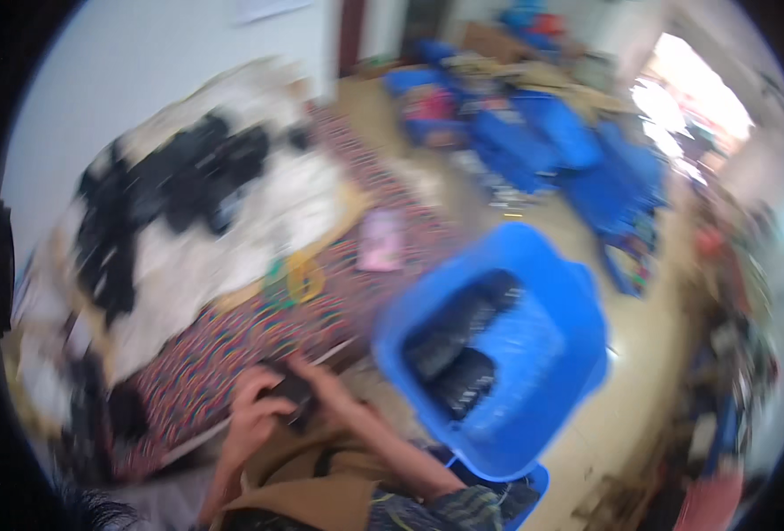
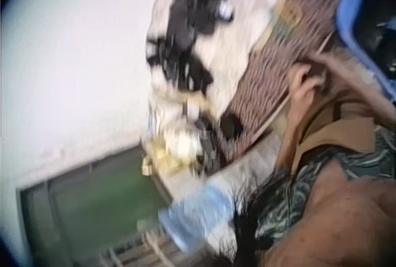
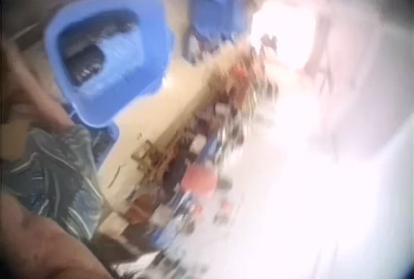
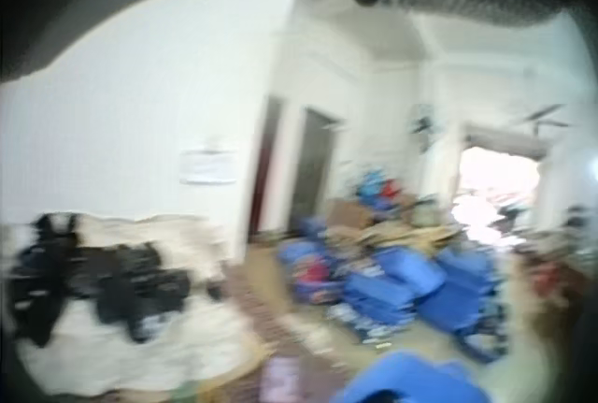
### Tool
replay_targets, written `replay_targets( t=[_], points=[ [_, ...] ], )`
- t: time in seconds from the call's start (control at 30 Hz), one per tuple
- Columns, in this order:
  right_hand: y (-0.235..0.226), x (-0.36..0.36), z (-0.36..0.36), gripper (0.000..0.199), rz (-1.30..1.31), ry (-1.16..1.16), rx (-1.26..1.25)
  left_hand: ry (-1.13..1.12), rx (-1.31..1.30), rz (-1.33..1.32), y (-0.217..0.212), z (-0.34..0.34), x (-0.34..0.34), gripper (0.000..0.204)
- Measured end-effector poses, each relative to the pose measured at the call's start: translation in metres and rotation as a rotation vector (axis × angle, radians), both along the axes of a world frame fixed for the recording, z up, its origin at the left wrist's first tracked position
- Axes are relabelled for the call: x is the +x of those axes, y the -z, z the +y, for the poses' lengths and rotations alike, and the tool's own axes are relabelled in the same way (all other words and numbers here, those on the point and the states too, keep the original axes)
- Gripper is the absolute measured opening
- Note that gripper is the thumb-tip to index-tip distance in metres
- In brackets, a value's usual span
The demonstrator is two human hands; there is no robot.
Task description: The person assembles black slipper sandals by hand at a workbench. They pick up a sole and a strap, thread the strap through the sole's holes, and secure it. The person handles multiple components, including soles and straps, and places finished units into a blue bin.
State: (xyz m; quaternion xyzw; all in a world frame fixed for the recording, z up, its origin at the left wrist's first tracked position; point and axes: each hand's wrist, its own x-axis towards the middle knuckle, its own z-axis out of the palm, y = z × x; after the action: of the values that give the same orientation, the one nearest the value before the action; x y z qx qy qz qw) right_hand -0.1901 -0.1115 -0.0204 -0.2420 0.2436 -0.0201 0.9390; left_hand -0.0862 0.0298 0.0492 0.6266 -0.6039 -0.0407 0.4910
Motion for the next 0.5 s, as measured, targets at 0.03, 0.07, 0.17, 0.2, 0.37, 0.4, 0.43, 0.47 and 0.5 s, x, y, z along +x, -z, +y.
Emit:
replay_targets(
  t=[0.03, 0.07, 0.17, 0.2, 0.37, 0.4, 0.43, 0.47, 0.5],
  points=[
    [-0.011, 0.004, 0.000, 0.038, -0.090, 0.023, -0.001, -0.040, 0.001, -0.035, 0.002, 0.001, 0.000, 0.022],
    [-0.014, 0.009, 0.001, 0.037, -0.086, 0.057, -0.010, -0.090, -0.002, -0.045, 0.008, 0.001, 0.002, 0.028],
    [-0.009, 0.018, -0.006, 0.035, -0.232, 0.152, -0.152, -0.069, -0.017, -0.044, 0.007, -0.009, 0.007, 0.026],
    [-0.028, 0.025, -0.006, 0.036, -0.237, 0.203, -0.203, -0.110, -0.026, 0.014, 0.003, -0.011, 0.011, 0.026],
    [0.003, 0.082, -0.016, 0.039, -0.181, 0.299, -0.307, -0.207, -0.064, 0.059, -0.002, -0.009, 0.046, 0.038],
    [0.006, 0.088, -0.016, 0.038, -0.167, 0.321, -0.300, -0.285, -0.154, 0.123, -0.002, -0.010, 0.049, 0.045],
    [0.010, 0.091, -0.018, 0.038, -0.157, 0.391, -0.359, -0.363, -0.244, 0.189, -0.001, -0.010, 0.051, 0.054],
    [0.014, 0.092, -0.020, 0.037, -0.146, 0.461, -0.418, -0.384, -0.209, 0.451, 0.011, -0.006, 0.065, 0.065],
    [0.019, 0.095, -0.018, 0.037, -0.135, 0.522, -0.471, -0.370, -0.195, 0.621, 0.022, -0.003, 0.074, 0.060]
  ],
)
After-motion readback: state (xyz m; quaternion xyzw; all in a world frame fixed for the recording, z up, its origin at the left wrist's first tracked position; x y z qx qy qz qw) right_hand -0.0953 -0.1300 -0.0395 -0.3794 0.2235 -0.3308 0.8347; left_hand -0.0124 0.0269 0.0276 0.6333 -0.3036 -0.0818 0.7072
